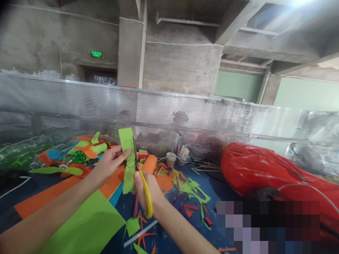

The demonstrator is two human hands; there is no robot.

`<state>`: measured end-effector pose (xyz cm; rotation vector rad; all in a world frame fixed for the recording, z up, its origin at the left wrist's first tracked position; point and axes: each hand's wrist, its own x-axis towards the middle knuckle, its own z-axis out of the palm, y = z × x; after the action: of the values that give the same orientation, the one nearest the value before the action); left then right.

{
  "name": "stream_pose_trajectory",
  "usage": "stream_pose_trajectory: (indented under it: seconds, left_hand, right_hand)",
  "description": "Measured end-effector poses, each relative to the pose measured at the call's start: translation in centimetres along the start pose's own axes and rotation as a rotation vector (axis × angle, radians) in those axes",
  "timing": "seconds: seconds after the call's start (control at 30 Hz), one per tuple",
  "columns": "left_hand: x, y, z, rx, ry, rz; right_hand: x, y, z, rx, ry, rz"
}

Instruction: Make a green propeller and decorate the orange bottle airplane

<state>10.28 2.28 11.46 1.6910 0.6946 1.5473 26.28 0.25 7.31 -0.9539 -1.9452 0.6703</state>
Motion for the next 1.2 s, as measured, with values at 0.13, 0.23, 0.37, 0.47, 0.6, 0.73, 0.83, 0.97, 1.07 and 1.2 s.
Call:
stream_pose_trajectory:
  seconds: [0.13, 0.23, 0.37, 0.47, 0.6, 0.73, 0.83, 0.97, 1.07, 1.2]
  left_hand:
    - [0.0, 0.0, 0.0, -0.002, 0.008, -0.008]
    - [0.1, -0.1, -0.1, -0.003, 0.009, -0.012]
    - [0.1, -0.1, -0.1, -0.010, 0.001, -0.016]
    - [0.1, 0.0, -0.1, -0.016, -0.006, -0.019]
    - [0.1, 0.3, -0.2, -0.021, -0.003, -0.029]
    - [0.1, 0.3, -0.1, -0.024, 0.000, -0.034]
    - [0.2, 0.1, -0.2, -0.028, 0.000, -0.032]
    - [0.2, -0.2, -0.3, -0.033, -0.005, -0.032]
    - [0.2, -0.2, -0.3, -0.028, 0.004, -0.035]
    - [0.1, 0.5, -0.2, -0.014, 0.024, -0.043]
  right_hand:
    - [0.0, 0.0, 0.0, 0.020, 0.003, -0.002]
    - [0.0, -0.3, 0.0, 0.024, -0.001, 0.012]
    - [0.0, -0.8, -0.2, 0.022, -0.006, 0.027]
    - [0.0, -0.8, -0.2, 0.035, -0.003, 0.027]
    - [0.0, -0.2, 0.0, 0.056, -0.004, 0.035]
    - [0.2, 0.6, 0.1, 0.072, -0.016, 0.028]
    - [0.3, 0.8, 0.2, 0.076, -0.004, 0.036]
    - [0.1, 0.5, 0.1, 0.064, 0.008, 0.051]
    - [0.1, 0.3, 0.0, 0.057, 0.010, 0.051]
    - [0.3, 0.7, -0.1, 0.053, -0.001, 0.032]
